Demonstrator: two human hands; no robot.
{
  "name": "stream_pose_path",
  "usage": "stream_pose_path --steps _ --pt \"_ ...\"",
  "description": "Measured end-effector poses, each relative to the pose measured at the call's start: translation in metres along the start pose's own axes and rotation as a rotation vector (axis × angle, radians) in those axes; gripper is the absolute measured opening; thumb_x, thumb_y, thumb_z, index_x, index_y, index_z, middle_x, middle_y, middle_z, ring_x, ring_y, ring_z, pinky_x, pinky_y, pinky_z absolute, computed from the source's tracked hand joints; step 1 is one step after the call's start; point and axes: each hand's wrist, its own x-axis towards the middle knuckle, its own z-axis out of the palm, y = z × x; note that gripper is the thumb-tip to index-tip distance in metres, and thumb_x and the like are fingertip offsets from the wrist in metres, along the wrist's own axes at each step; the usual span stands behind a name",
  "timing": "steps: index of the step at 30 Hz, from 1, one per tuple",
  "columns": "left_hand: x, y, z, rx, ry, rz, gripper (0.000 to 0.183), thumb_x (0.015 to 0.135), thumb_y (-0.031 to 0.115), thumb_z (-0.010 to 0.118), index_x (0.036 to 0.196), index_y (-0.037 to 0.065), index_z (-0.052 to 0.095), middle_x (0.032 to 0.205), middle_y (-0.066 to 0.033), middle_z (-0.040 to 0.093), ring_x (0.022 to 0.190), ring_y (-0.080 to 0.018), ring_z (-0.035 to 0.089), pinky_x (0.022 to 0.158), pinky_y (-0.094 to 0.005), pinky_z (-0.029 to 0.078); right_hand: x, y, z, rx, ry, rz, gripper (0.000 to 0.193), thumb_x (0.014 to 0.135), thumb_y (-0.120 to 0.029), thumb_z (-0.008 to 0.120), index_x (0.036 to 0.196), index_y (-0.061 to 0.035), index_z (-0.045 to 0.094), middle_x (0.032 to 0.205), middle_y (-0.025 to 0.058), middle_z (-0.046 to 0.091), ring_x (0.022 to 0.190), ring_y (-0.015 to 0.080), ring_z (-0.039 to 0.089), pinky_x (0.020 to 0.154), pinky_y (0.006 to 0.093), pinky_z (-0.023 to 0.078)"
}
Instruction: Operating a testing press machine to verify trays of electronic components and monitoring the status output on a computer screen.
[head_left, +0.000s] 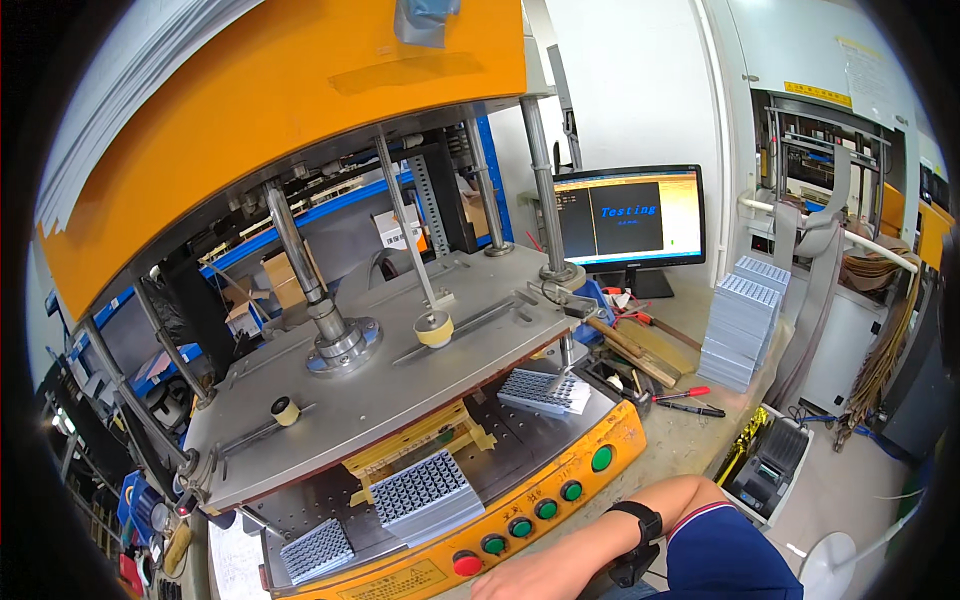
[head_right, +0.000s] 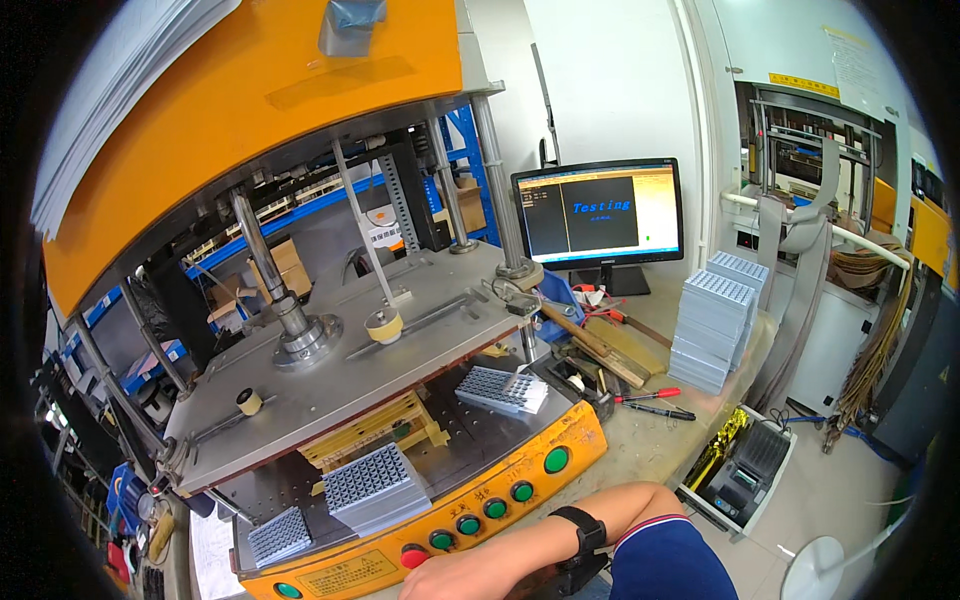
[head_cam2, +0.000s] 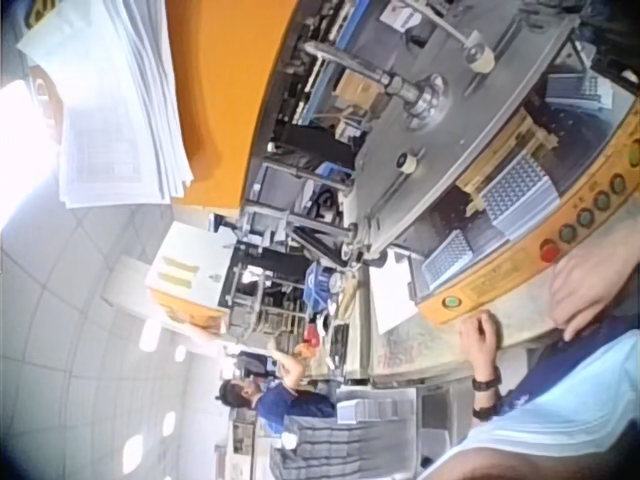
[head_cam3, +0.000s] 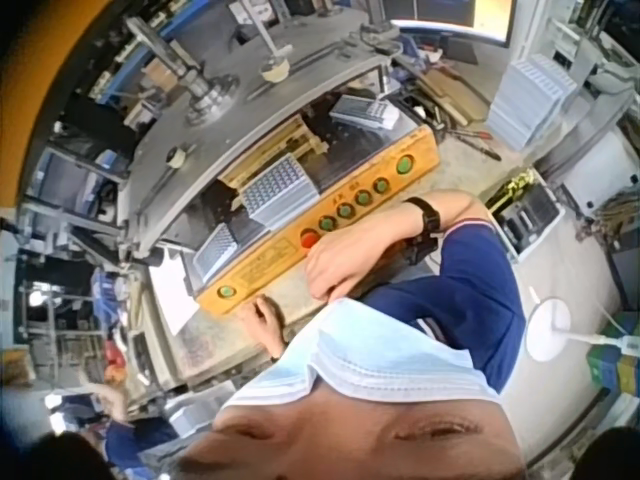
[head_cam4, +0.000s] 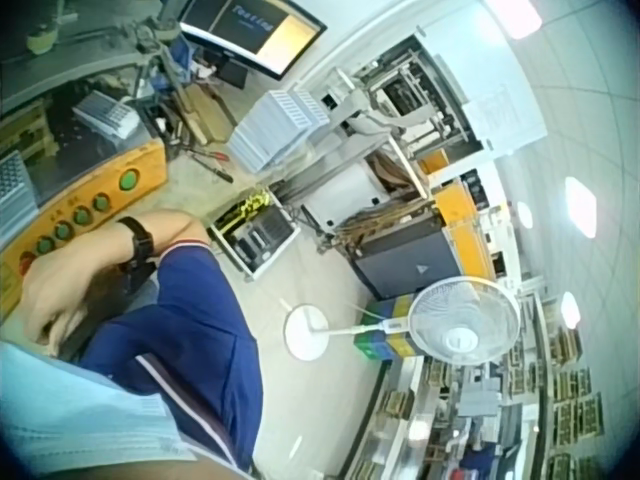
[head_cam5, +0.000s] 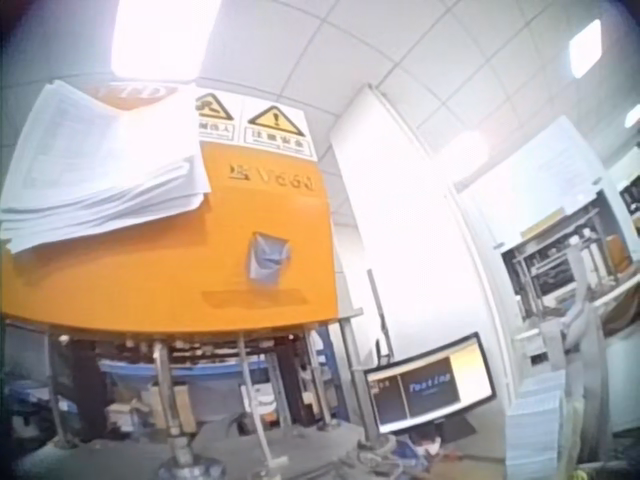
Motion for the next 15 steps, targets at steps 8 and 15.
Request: stream_pose_path --steps 8,15 --pt "0.002 0.001 -0.001 0.008 -0.01 -0.022 0.02 0.097 0.022 0.06 0.089 0.005 0.068 0.086 -0.0179 0.061 0.083 -0.0362 0.055 0.075 -0.0469 0.043 0.0 0.002 0.0 0.005 -0.004 -0.003 0.037 0.103 -0.034 0.054 0.08 -0.0055 0.056 0.074 0.0141 0.057 0.072 0.0372 0.056 0.066 0.0443 0.046" --pt "0.002 -0.003 0.002 0.035 0.014 0.035 0.023 0.098 0.024 0.059 0.092 0.004 0.068 0.088 -0.0196 0.062 0.085 -0.0388 0.056 0.076 -0.0481 0.044 -0.021 0.009 -0.026 -0.193 0.033 0.137 0.03 0.098 -0.029 0.063 0.114 -0.004 0.061 0.115 0.0144 0.062 0.112 0.032 0.059 0.107 0.0457 0.041"
